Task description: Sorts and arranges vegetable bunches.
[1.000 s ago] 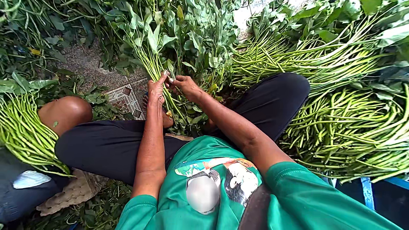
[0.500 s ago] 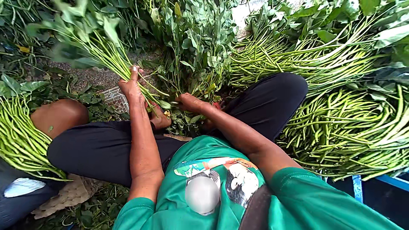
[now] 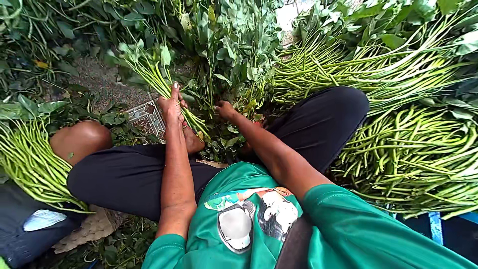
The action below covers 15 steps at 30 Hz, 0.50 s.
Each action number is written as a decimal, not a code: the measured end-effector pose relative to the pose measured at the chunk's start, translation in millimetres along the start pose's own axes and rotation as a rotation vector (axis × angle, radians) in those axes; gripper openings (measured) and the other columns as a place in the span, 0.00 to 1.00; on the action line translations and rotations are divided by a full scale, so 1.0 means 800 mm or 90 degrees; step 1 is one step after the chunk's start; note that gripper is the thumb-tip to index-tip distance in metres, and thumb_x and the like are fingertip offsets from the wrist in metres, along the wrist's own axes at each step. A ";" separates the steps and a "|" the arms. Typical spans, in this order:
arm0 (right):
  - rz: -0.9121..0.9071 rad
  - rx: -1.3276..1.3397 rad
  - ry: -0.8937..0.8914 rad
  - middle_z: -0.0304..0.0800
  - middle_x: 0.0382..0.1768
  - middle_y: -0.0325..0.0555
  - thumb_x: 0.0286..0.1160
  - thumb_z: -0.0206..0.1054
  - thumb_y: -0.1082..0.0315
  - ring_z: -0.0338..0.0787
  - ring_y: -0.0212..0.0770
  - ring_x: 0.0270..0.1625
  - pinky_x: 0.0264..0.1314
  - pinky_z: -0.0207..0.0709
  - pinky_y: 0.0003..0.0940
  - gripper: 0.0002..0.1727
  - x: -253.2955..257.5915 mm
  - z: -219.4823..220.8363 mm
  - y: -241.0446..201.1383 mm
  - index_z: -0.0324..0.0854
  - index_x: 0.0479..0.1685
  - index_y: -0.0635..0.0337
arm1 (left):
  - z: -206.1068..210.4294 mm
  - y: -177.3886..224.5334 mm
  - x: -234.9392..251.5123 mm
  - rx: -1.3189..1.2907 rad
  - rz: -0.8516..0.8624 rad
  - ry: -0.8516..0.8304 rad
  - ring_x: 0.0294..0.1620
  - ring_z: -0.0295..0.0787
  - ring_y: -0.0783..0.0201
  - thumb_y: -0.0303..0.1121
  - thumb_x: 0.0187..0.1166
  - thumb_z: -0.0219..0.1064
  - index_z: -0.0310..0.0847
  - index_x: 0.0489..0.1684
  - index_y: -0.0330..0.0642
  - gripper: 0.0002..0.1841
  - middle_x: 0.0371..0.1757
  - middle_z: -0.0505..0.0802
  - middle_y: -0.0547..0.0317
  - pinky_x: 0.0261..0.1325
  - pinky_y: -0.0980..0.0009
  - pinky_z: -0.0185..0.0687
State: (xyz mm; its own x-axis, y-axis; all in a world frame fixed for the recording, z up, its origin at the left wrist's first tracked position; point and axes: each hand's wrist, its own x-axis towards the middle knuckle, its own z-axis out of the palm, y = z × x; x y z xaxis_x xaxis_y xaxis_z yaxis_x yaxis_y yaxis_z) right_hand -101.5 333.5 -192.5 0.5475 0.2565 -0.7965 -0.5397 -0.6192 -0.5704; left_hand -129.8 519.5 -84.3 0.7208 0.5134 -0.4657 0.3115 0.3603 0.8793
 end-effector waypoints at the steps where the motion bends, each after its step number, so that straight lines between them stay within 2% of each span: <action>1: -0.019 0.016 0.002 0.85 0.66 0.64 0.92 0.57 0.57 0.93 0.57 0.55 0.58 0.87 0.54 0.24 -0.004 -0.001 0.002 0.73 0.78 0.62 | -0.001 -0.003 0.002 0.018 0.021 -0.002 0.10 0.73 0.73 0.31 0.87 0.65 0.78 0.49 0.38 0.05 0.19 0.81 0.65 0.14 0.79 0.76; 2: -0.045 0.030 -0.002 0.87 0.61 0.62 0.91 0.60 0.59 0.93 0.52 0.49 0.54 0.87 0.50 0.22 -0.008 -0.002 0.003 0.75 0.76 0.62 | -0.001 -0.006 0.003 0.022 0.023 -0.010 0.11 0.75 0.73 0.28 0.85 0.67 0.80 0.50 0.36 0.06 0.21 0.85 0.63 0.14 0.79 0.75; 4: -0.094 0.030 -0.011 0.89 0.56 0.59 0.90 0.62 0.60 0.91 0.47 0.44 0.52 0.86 0.45 0.20 -0.014 -0.007 -0.002 0.80 0.70 0.63 | 0.001 -0.011 0.004 0.025 -0.010 -0.046 0.13 0.78 0.72 0.27 0.86 0.65 0.83 0.52 0.34 0.07 0.25 0.91 0.59 0.15 0.78 0.76; 5: -0.106 0.008 0.009 0.89 0.55 0.58 0.89 0.63 0.60 0.90 0.47 0.47 0.55 0.84 0.47 0.19 -0.016 -0.008 -0.009 0.82 0.69 0.62 | 0.003 -0.015 0.004 0.026 -0.025 -0.056 0.13 0.78 0.72 0.27 0.86 0.64 0.84 0.52 0.33 0.07 0.26 0.92 0.58 0.16 0.78 0.76; 6: -0.113 -0.029 0.048 0.90 0.58 0.60 0.89 0.63 0.60 0.91 0.52 0.54 0.62 0.83 0.52 0.19 -0.017 -0.009 -0.015 0.83 0.69 0.62 | 0.005 -0.018 0.003 0.025 -0.032 -0.058 0.13 0.80 0.71 0.26 0.86 0.63 0.84 0.52 0.33 0.07 0.26 0.92 0.58 0.16 0.77 0.78; 8: -0.107 -0.061 0.105 0.86 0.68 0.65 0.88 0.61 0.62 0.87 0.61 0.69 0.74 0.77 0.61 0.23 -0.010 -0.006 -0.023 0.77 0.76 0.64 | 0.007 -0.022 0.000 0.023 -0.038 -0.049 0.15 0.84 0.69 0.26 0.87 0.63 0.84 0.52 0.32 0.07 0.27 0.93 0.57 0.19 0.75 0.83; 9: -0.085 -0.038 0.101 0.84 0.70 0.66 0.90 0.59 0.61 0.89 0.61 0.68 0.72 0.80 0.60 0.25 -0.006 -0.003 -0.026 0.71 0.80 0.64 | 0.007 -0.022 -0.003 0.023 -0.044 -0.047 0.17 0.87 0.67 0.26 0.87 0.63 0.83 0.54 0.32 0.08 0.27 0.93 0.56 0.21 0.73 0.86; 11: -0.026 0.065 0.062 0.83 0.71 0.65 0.92 0.57 0.58 0.93 0.57 0.58 0.61 0.87 0.53 0.28 0.000 0.004 -0.032 0.64 0.85 0.62 | 0.007 -0.019 -0.005 0.021 -0.048 -0.054 0.20 0.89 0.65 0.27 0.87 0.63 0.82 0.56 0.34 0.08 0.29 0.93 0.55 0.24 0.71 0.89; 13: -0.003 0.114 0.035 0.83 0.70 0.65 0.93 0.57 0.55 0.94 0.56 0.54 0.57 0.88 0.51 0.28 0.005 0.010 -0.030 0.66 0.85 0.62 | 0.003 -0.020 -0.004 0.024 -0.048 -0.052 0.18 0.87 0.67 0.27 0.86 0.64 0.83 0.56 0.34 0.08 0.29 0.93 0.55 0.22 0.73 0.86; 15: -0.027 0.092 0.052 0.85 0.66 0.66 0.91 0.59 0.56 0.94 0.57 0.53 0.59 0.87 0.54 0.25 0.006 0.007 -0.026 0.74 0.77 0.65 | 0.002 -0.022 -0.002 0.040 -0.061 -0.039 0.14 0.81 0.70 0.26 0.86 0.65 0.84 0.53 0.33 0.07 0.27 0.91 0.57 0.17 0.76 0.79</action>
State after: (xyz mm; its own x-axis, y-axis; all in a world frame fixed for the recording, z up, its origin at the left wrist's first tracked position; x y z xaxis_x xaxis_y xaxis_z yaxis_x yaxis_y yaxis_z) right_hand -91.5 351.5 -185.5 0.6192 0.2156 -0.7551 -0.5976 -0.4943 -0.6312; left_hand -135.3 510.6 -99.0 0.7218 0.4302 -0.5422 0.4169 0.3550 0.8367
